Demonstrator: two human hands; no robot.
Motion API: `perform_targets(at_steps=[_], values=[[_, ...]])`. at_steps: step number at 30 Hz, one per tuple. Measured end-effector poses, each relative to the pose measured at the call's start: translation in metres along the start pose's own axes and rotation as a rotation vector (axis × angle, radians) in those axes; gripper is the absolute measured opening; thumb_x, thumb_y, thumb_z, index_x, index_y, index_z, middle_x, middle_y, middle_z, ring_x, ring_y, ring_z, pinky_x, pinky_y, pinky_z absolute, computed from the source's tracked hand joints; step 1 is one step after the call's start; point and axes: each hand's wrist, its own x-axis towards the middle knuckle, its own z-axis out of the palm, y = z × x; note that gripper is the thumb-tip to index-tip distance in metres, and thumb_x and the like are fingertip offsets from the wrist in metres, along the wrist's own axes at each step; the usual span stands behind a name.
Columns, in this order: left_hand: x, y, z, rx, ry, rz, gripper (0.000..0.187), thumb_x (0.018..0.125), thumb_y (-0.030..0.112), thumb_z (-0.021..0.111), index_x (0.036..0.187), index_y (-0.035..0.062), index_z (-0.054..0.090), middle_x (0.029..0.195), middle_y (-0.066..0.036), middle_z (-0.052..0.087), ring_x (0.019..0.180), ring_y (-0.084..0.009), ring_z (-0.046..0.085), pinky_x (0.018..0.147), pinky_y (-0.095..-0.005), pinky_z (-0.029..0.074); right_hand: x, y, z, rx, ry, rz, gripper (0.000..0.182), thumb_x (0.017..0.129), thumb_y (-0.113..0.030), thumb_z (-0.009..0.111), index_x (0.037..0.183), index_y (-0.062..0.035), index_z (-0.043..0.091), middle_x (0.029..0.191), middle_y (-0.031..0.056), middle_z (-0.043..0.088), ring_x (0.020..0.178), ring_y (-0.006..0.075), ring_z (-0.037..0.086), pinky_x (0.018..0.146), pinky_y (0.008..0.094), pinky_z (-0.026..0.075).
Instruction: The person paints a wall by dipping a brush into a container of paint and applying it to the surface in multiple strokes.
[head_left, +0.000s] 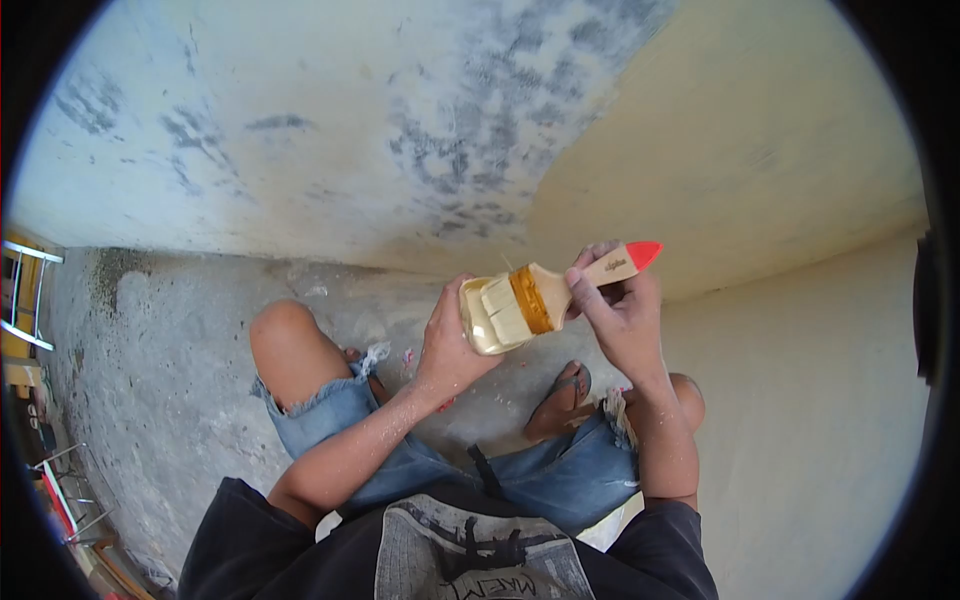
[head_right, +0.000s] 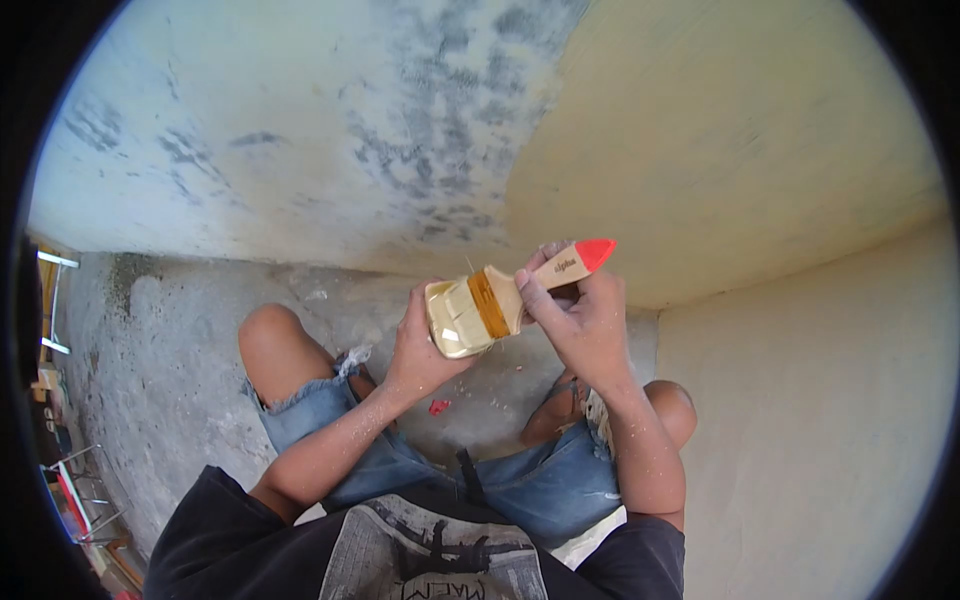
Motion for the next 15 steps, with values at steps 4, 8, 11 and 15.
perform_targets(at_steps=[4,8,11,15], values=[[0.005,-0.001,-0.004,-0.034,0.052,0.011,0.085,0.066,0.008,0.088,0.137,0.0043,0.042,0.124,-0.02,0.061,0.118,-0.0384,0.063,0.098,-0.0439,0.051,0.003,0.008,-0.003,0.136,0.058,0.106,0.017,0.097,-0.009,0.069,0.101,0.005,0.061,0.087,0.0082,0.067,0.069,0.0135,0.069,0.06,0.0245,0.058],[0.008,0.006,-0.01,-0.032,0.101,0.025,0.085,0.065,0.007,0.088,0.137,0.0048,0.042,0.123,-0.019,0.063,0.117,-0.0367,0.064,0.098,-0.0431,0.052,0.006,0.007,-0.008,0.212,0.074,0.19,0.018,0.097,-0.011,0.069,0.101,0.0026,0.058,0.088,0.0081,0.065,0.067,0.0137,0.068,0.058,0.0247,0.057],[0.01,0.0,-0.01,-0.031,0.125,0.061,0.086,0.064,0.008,0.089,0.136,0.005,0.042,0.123,-0.018,0.064,0.115,-0.0361,0.065,0.097,-0.043,0.053,0.005,0.011,-0.008,0.195,0.094,0.177,0.018,0.096,-0.012,0.07,0.101,0.0006,0.058,0.088,0.0071,0.064,0.067,0.0147,0.069,0.059,0.0256,0.058],[0.012,0.011,-0.013,-0.029,0.135,0.035,0.083,0.063,0.011,0.091,0.132,0.0058,0.045,0.12,-0.017,0.067,0.112,-0.0339,0.068,0.094,-0.0424,0.055,0.004,0.018,-0.006,0.261,0.064,0.199,0.018,0.096,-0.012,0.07,0.104,-0.0002,0.06,0.085,0.0077,0.067,0.071,0.017,0.072,0.061,0.0282,0.061]])
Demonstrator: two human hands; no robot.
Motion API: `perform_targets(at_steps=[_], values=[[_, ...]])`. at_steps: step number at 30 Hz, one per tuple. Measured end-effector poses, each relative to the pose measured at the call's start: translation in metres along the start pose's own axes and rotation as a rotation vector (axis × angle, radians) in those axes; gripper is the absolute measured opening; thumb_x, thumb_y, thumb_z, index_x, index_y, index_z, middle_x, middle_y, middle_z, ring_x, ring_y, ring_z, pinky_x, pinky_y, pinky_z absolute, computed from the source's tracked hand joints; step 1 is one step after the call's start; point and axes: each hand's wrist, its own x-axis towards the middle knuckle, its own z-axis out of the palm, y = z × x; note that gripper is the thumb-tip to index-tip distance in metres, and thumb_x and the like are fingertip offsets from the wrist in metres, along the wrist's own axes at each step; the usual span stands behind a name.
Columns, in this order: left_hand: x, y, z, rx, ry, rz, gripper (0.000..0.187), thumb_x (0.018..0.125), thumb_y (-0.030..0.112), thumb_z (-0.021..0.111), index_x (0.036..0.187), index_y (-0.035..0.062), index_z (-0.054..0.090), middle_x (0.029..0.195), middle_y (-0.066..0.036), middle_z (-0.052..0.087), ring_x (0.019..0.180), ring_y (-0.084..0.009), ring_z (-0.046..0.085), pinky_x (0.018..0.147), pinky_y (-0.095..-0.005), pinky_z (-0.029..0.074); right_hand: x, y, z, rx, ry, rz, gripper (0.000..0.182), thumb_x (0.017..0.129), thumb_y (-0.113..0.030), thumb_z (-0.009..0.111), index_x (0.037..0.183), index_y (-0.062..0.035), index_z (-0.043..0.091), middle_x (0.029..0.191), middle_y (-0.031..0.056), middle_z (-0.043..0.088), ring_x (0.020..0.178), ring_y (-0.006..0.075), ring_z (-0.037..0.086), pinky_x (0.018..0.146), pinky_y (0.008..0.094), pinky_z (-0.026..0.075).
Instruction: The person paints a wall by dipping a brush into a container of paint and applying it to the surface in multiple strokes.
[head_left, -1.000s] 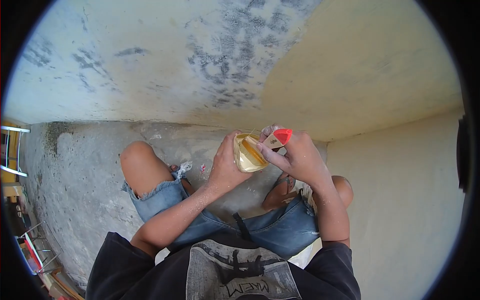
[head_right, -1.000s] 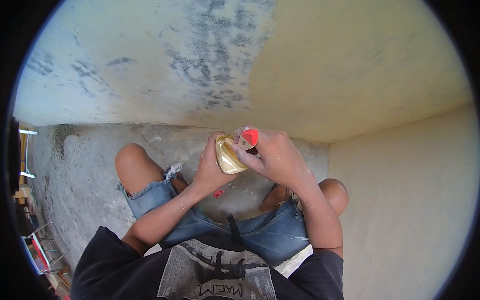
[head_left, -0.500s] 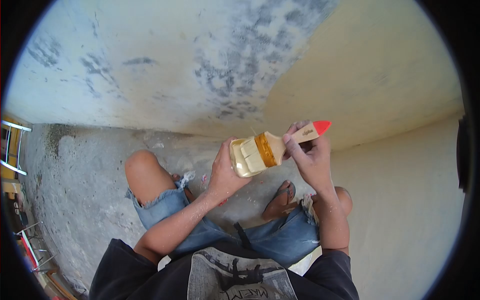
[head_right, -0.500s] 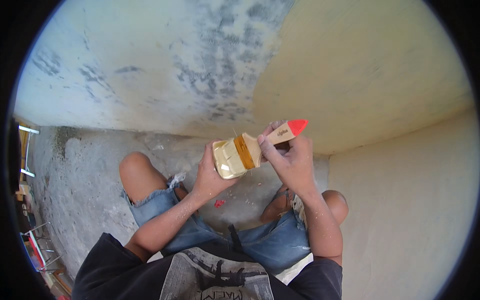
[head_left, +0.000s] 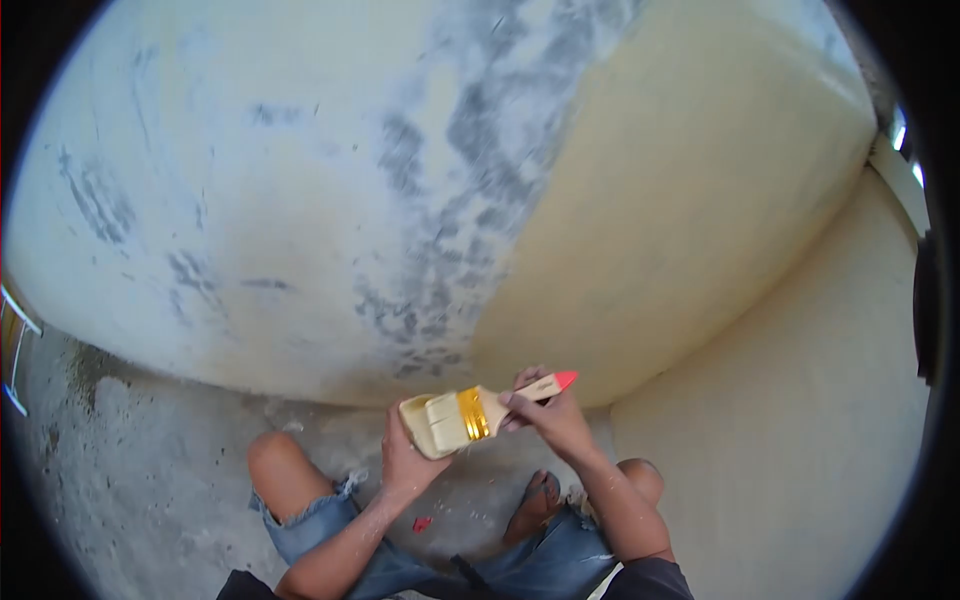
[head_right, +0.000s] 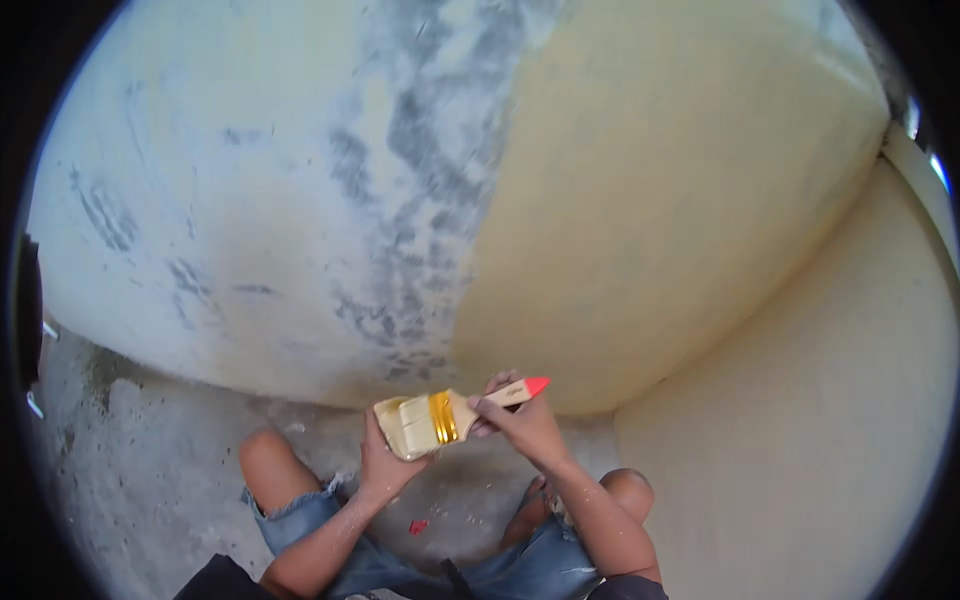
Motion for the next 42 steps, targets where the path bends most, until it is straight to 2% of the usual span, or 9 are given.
perform_targets(at_steps=[2,4,6,15,23,27,29,37,42], values=[[-0.002,-0.001,-0.001,0.01,0.001,0.005,0.081,0.063,0.013,0.092,0.13,0.0064,0.045,0.118,-0.016,0.069,0.111,-0.0314,0.07,0.093,-0.0414,0.056,0.0,0.001,-0.001,0.006,-0.028,0.061,0.019,0.096,-0.012,0.069,0.108,0.0001,0.061,0.086,0.0089,0.068,0.071,0.018,0.073,0.062,0.029,0.062],[-0.001,-0.01,0.001,0.049,0.027,0.022,0.081,0.063,0.014,0.092,0.128,0.0064,0.045,0.117,-0.016,0.069,0.111,-0.0316,0.07,0.093,-0.0417,0.056,0.001,-0.002,-0.003,0.044,-0.127,0.198,0.024,0.099,-0.014,0.066,0.117,0.0011,0.063,0.094,0.0125,0.071,0.072,0.0194,0.074,0.063,0.029,0.062],[-0.001,-0.011,0.002,0.042,0.018,0.045,0.082,0.063,0.015,0.092,0.129,0.0065,0.044,0.118,-0.017,0.068,0.111,-0.0323,0.07,0.093,-0.0422,0.056,0.001,0.002,-0.004,0.054,-0.151,0.186,0.028,0.101,-0.016,0.063,0.122,0.0028,0.063,0.099,0.0144,0.071,0.073,0.0194,0.074,0.064,0.0292,0.063],[-0.003,-0.004,-0.002,0.026,0.039,0.078,0.084,0.064,0.014,0.092,0.131,0.0068,0.042,0.118,-0.017,0.067,0.11,-0.033,0.069,0.093,-0.0423,0.056,-0.001,0.011,-0.005,0.219,-0.068,0.125,0.026,0.098,-0.018,0.07,0.112,0.0029,0.062,0.093,0.0134,0.07,0.072,0.0182,0.073,0.061,0.027,0.062],[-0.004,0.002,-0.001,-0.069,0.017,0.067,0.1,0.064,0.01,0.094,0.144,0.0071,0.034,0.125,-0.018,0.062,0.116,-0.0316,0.064,0.099,-0.042,0.052,-0.009,0.006,0.0,0.146,-0.056,0.12,0.024,0.095,-0.016,0.075,0.106,0.0013,0.064,0.091,0.0089,0.069,0.075,0.0148,0.072,0.063,0.0244,0.061],[-0.006,-0.004,-0.001,-0.089,-0.023,0.039,0.097,0.062,0.01,0.094,0.14,0.0065,0.036,0.123,-0.018,0.062,0.114,-0.0305,0.064,0.099,-0.0418,0.051,-0.009,0.005,-0.001,0.147,-0.046,0.108,0.022,0.094,-0.016,0.075,0.104,0.0007,0.066,0.09,0.0079,0.069,0.076,0.0134,0.071,0.064,0.0235,0.061],[-0.007,0.002,-0.002,-0.081,-0.031,-0.053,0.093,0.063,0.01,0.094,0.136,0.0056,0.037,0.123,-0.017,0.061,0.114,-0.0302,0.063,0.099,-0.042,0.051,-0.01,0.004,-0.001,0.169,-0.029,0.108,0.022,0.094,-0.017,0.076,0.103,0.0004,0.066,0.09,0.0077,0.069,0.076,0.013,0.071,0.065,0.0234,0.061],[-0.007,-0.004,0.001,-0.072,-0.064,-0.03,0.094,0.064,0.009,0.093,0.138,0.0031,0.035,0.126,-0.016,0.058,0.116,-0.0262,0.06,0.101,-0.0396,0.049,-0.014,0.003,0.0,0.158,-0.021,0.006,0.022,0.094,-0.016,0.076,0.102,0.0007,0.064,0.095,0.0073,0.068,0.084,0.014,0.071,0.068,0.0251,0.062],[-0.006,-0.015,0.005,-0.094,-0.039,0.001,0.093,0.064,0.007,0.092,0.138,0.0033,0.036,0.126,-0.015,0.056,0.116,-0.0257,0.059,0.101,-0.0392,0.048,-0.014,0.006,-0.002,0.195,-0.01,0.044,0.021,0.095,-0.014,0.075,0.102,0.0008,0.063,0.096,0.0075,0.068,0.086,0.0144,0.071,0.068,0.0266,0.063]])
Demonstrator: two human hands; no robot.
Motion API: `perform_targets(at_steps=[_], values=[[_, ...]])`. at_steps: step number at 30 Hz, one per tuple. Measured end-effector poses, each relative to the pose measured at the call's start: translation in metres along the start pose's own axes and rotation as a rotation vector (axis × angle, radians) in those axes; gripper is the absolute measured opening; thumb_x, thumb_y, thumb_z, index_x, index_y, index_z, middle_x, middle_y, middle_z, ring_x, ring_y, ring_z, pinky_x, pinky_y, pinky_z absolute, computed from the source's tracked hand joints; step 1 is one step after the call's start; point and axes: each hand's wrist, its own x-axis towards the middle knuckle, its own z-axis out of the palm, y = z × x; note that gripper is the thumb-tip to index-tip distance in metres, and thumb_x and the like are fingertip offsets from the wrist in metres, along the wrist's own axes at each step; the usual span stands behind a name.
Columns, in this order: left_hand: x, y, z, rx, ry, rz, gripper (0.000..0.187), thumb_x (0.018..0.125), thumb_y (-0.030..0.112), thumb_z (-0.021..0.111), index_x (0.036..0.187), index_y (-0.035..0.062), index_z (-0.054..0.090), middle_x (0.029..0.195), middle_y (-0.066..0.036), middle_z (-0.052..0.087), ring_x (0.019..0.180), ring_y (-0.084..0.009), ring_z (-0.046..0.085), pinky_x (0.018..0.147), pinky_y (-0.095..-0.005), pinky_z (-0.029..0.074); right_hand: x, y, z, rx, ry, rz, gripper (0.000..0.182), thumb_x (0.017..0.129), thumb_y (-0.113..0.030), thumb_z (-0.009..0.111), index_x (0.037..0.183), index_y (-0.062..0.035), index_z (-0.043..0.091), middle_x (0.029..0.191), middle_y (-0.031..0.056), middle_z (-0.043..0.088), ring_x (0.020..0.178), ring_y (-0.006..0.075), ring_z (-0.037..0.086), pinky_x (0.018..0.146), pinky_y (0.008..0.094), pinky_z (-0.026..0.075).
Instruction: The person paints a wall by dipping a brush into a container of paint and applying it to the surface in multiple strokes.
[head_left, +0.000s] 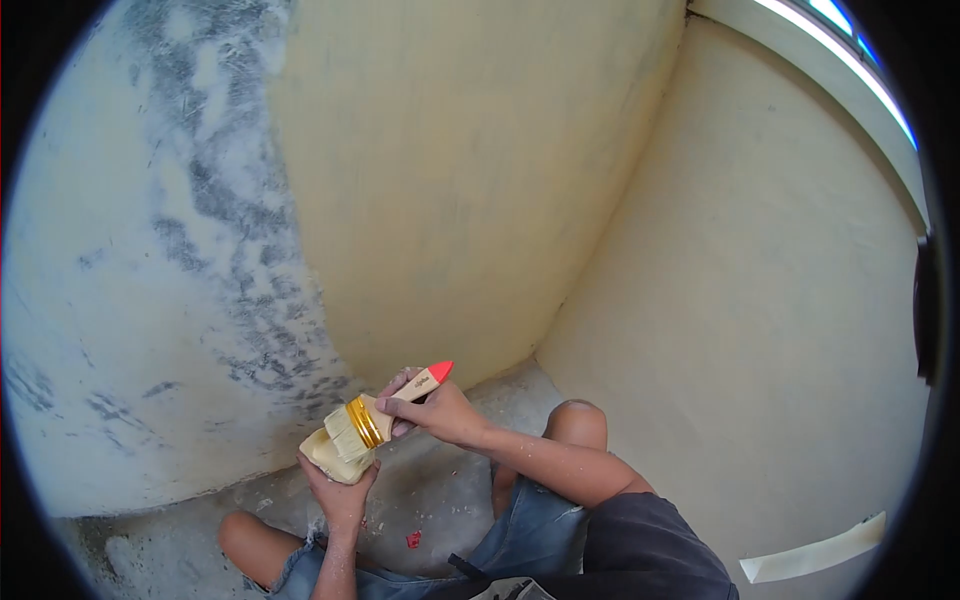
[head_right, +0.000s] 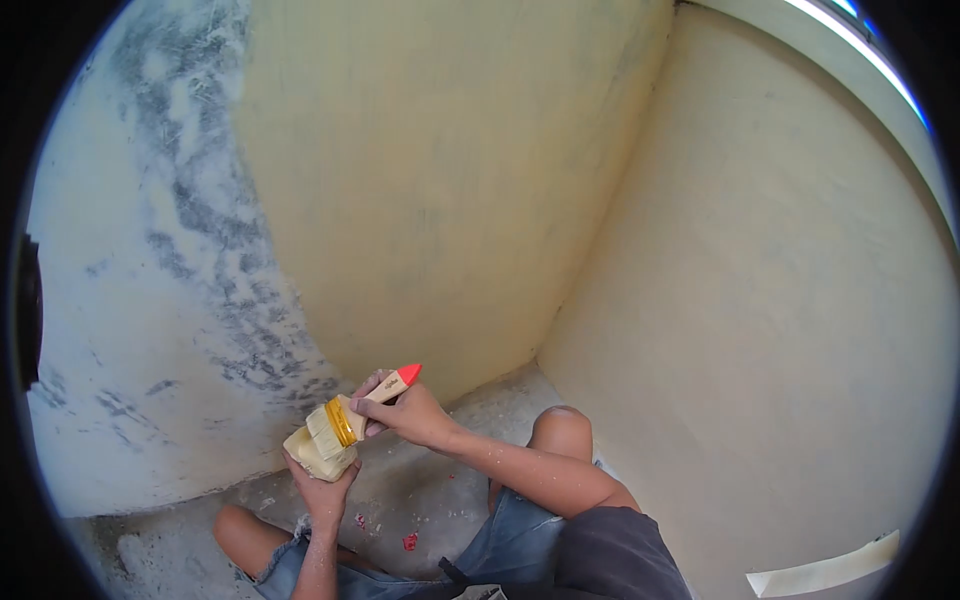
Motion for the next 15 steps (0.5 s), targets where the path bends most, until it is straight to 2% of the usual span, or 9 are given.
perform_targets(at_steps=[4,7,9,13,15], values=[[-0.001,0.006,0.001,0.054,0.021,0.019,0.09,0.064,0.013,0.093,0.134,0.0019,0.037,0.123,-0.018,0.058,0.114,-0.0291,0.06,0.098,-0.0418,0.048,0.0,0.006,-0.001,-0.007,-0.007,-0.08,0.021,0.095,-0.014,0.075,0.103,0.001,0.063,0.097,0.0082,0.069,0.085,0.0146,0.071,0.067,0.0269,0.063],[0.0,0.003,0.001,0.069,0.019,0.018,0.09,0.064,0.013,0.093,0.134,0.0021,0.038,0.124,-0.018,0.058,0.114,-0.0293,0.06,0.099,-0.0422,0.048,-0.001,0.0,0.0,-0.014,0.013,-0.002,0.018,0.095,-0.011,0.074,0.104,0.001,0.063,0.097,0.0084,0.069,0.084,0.0149,0.071,0.069,0.0272,0.063],[0.002,-0.001,0.003,0.083,0.023,0.012,0.09,0.064,0.013,0.093,0.135,0.0022,0.039,0.125,-0.017,0.058,0.115,-0.0294,0.06,0.1,-0.0423,0.048,0.0,0.0,-0.003,-0.022,0.009,-0.027,0.017,0.095,-0.01,0.073,0.104,0.0012,0.063,0.097,0.0086,0.069,0.084,0.0154,0.072,0.069,0.0272,0.063],[0.004,-0.006,0.002,0.133,-0.011,-0.011,0.096,0.062,0.012,0.095,0.139,0.0017,0.039,0.133,-0.015,0.056,0.123,-0.0286,0.058,0.107,-0.0412,0.046,0.0,0.005,-0.004,-0.081,0.036,-0.053,0.016,0.094,-0.007,0.071,0.105,0.0025,0.063,0.098,0.0101,0.07,0.082,0.0168,0.072,0.068,0.0276,0.063],[0.003,-0.003,0.003,0.066,-0.015,-0.036,0.092,0.064,0.013,0.095,0.136,0.0031,0.038,0.128,-0.015,0.059,0.119,-0.0254,0.061,0.102,-0.0383,0.05,-0.004,0.0,0.002,-0.084,0.064,-0.01,0.017,0.094,-0.008,0.071,0.104,0.0035,0.063,0.099,0.0112,0.07,0.081,0.017,0.072,0.068,0.0279,0.063]])
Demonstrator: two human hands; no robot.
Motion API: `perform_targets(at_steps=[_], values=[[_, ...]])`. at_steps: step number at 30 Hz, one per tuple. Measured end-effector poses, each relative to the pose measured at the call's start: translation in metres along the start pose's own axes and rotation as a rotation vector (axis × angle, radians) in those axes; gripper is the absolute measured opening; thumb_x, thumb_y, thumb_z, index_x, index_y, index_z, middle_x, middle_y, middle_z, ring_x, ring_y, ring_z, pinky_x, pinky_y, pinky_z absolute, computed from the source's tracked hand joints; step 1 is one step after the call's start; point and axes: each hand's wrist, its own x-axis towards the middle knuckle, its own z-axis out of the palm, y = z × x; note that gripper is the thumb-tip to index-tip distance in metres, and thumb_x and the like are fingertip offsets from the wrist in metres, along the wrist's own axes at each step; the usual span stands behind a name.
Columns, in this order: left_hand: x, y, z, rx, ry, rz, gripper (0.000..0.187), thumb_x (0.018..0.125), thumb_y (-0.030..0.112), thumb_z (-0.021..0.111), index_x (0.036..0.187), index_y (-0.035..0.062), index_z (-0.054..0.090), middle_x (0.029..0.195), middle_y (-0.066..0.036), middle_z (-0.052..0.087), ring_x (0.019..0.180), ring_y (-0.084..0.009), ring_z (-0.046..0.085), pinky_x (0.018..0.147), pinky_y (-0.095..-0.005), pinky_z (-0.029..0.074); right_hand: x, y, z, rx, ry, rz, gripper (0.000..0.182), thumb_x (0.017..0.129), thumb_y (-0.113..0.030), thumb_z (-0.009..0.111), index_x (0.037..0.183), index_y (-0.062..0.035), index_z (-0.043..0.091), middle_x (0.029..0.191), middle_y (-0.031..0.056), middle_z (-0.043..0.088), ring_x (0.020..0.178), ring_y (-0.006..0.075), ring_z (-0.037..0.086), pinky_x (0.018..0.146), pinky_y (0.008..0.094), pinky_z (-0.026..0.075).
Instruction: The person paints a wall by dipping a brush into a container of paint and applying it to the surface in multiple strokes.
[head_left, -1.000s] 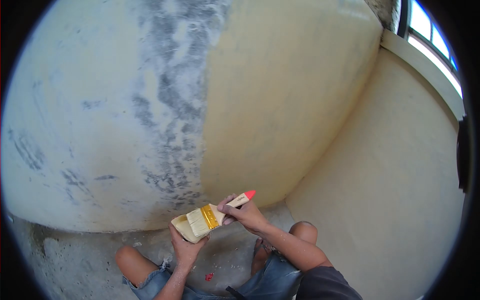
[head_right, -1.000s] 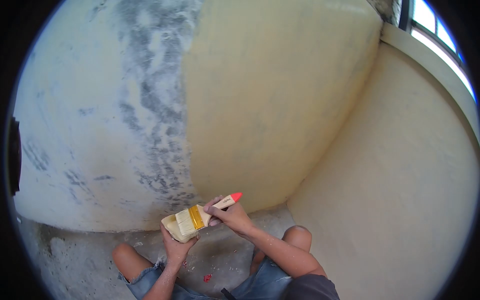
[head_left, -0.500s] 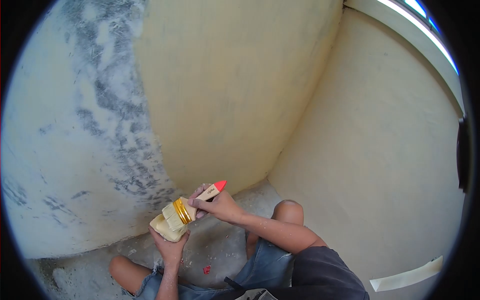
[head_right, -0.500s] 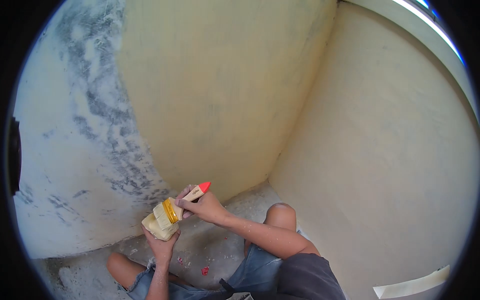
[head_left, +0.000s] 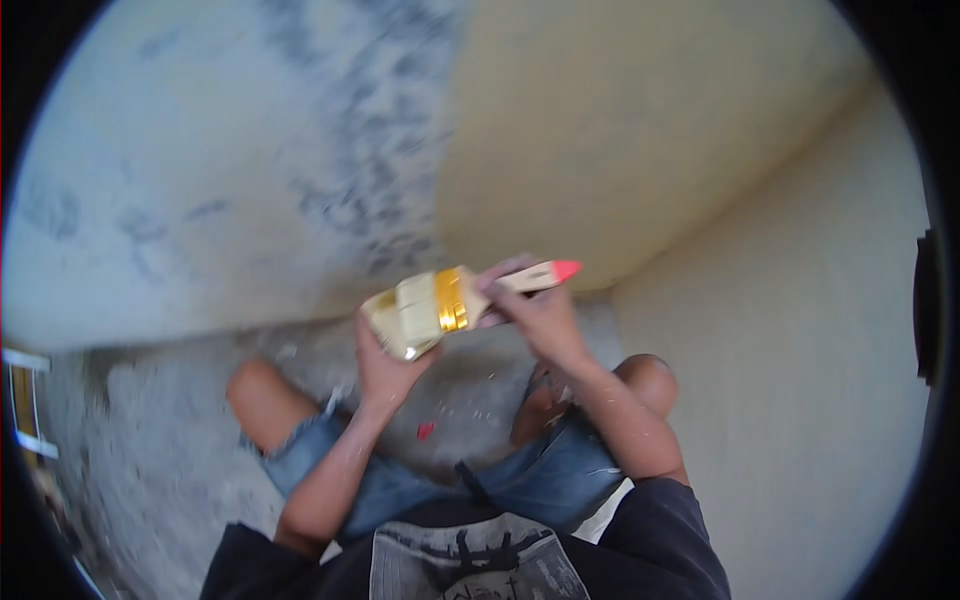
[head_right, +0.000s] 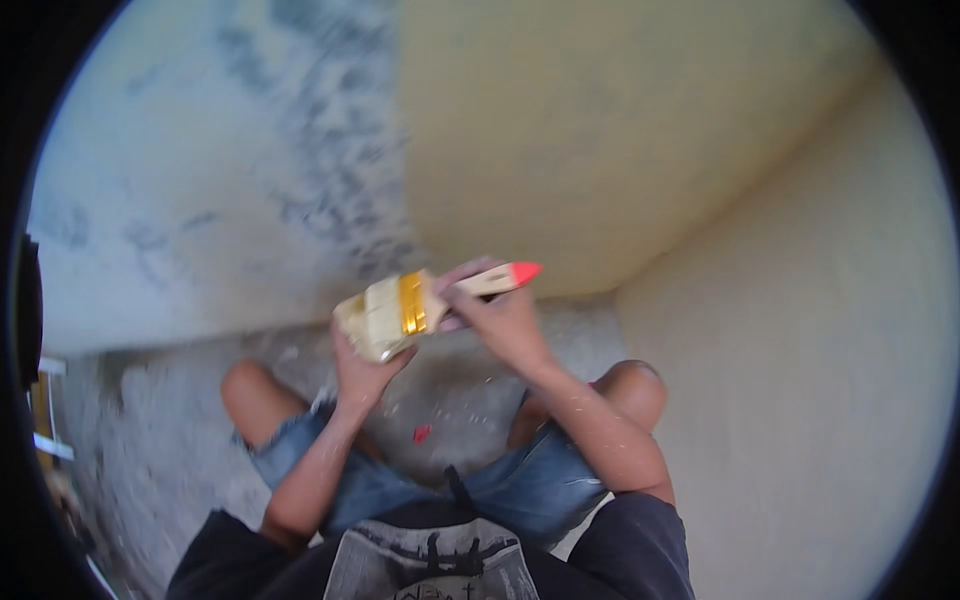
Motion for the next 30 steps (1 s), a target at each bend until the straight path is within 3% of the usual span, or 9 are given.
perform_targets(at_steps=[2,6,9,19,21,26,30], values=[[-0.003,0.017,-0.002,0.03,0.043,-0.003,0.087,0.064,0.015,0.094,0.134,0.0056,0.043,0.121,-0.016,0.064,0.114,-0.0287,0.066,0.096,-0.0403,0.053,-0.003,-0.003,0.004,0.004,-0.027,0.055,0.018,0.094,-0.008,0.071,0.105,0.0041,0.063,0.098,0.0116,0.069,0.08,0.0172,0.072,0.067,0.0274,0.063],[-0.001,0.011,-0.002,0.031,0.027,0.016,0.089,0.064,0.015,0.094,0.136,0.0064,0.041,0.121,-0.017,0.064,0.114,-0.033,0.066,0.095,-0.042,0.054,-0.003,-0.002,0.002,-0.038,0.04,0.045,0.022,0.095,-0.011,0.073,0.105,0.0049,0.063,0.097,0.0114,0.068,0.082,0.0172,0.072,0.067,0.0264,0.063],[0.0,0.01,-0.004,0.094,0.014,0.032,0.091,0.064,0.016,0.095,0.136,0.0064,0.039,0.123,-0.016,0.065,0.116,-0.0281,0.067,0.097,-0.04,0.054,0.0,0.0,-0.001,-0.019,0.046,0.04,0.022,0.094,-0.013,0.075,0.104,0.0029,0.063,0.096,0.0111,0.068,0.081,0.0165,0.072,0.066,0.0261,0.063],[0.001,0.007,-0.007,0.106,0.066,0.073,0.091,0.063,0.016,0.094,0.135,0.0063,0.04,0.121,-0.016,0.065,0.115,-0.031,0.067,0.096,-0.0414,0.053,0.003,0.004,-0.006,0.099,0.049,0.101,0.024,0.097,-0.018,0.072,0.104,0.0011,0.059,0.089,0.0093,0.066,0.068,0.0144,0.069,0.058,0.0249,0.06],[0.002,0.009,-0.008,0.105,0.068,0.061,0.091,0.063,0.017,0.094,0.135,0.0065,0.04,0.121,-0.016,0.066,0.114,-0.0311,0.067,0.095,-0.0418,0.053,0.003,0.006,-0.004,0.014,0.06,0.072,0.024,0.096,-0.022,0.073,0.106,-0.004,0.06,0.086,0.0065,0.066,0.065,0.0128,0.067,0.056,0.0243,0.056],[0.001,0.011,-0.012,0.094,0.105,0.12,0.087,0.063,0.018,0.094,0.133,0.0069,0.043,0.117,-0.016,0.068,0.112,-0.032,0.069,0.094,-0.0432,0.055,-0.002,0.006,-0.002,-0.032,0.078,0.076,0.021,0.098,-0.019,0.07,0.107,-0.0025,0.061,0.092,0.0075,0.067,0.067,0.0138,0.068,0.057,0.0247,0.057],[0.003,0.017,-0.012,0.003,0.093,0.094,0.083,0.062,0.017,0.095,0.128,0.0072,0.045,0.116,-0.016,0.068,0.11,-0.0323,0.069,0.093,-0.0435,0.055,0.0,0.015,-0.007,0.127,0.067,0.072,0.019,0.098,-0.015,0.07,0.109,-0.0033,0.059,0.089,0.0064,0.067,0.069,0.0135,0.07,0.057,0.0251,0.059]])
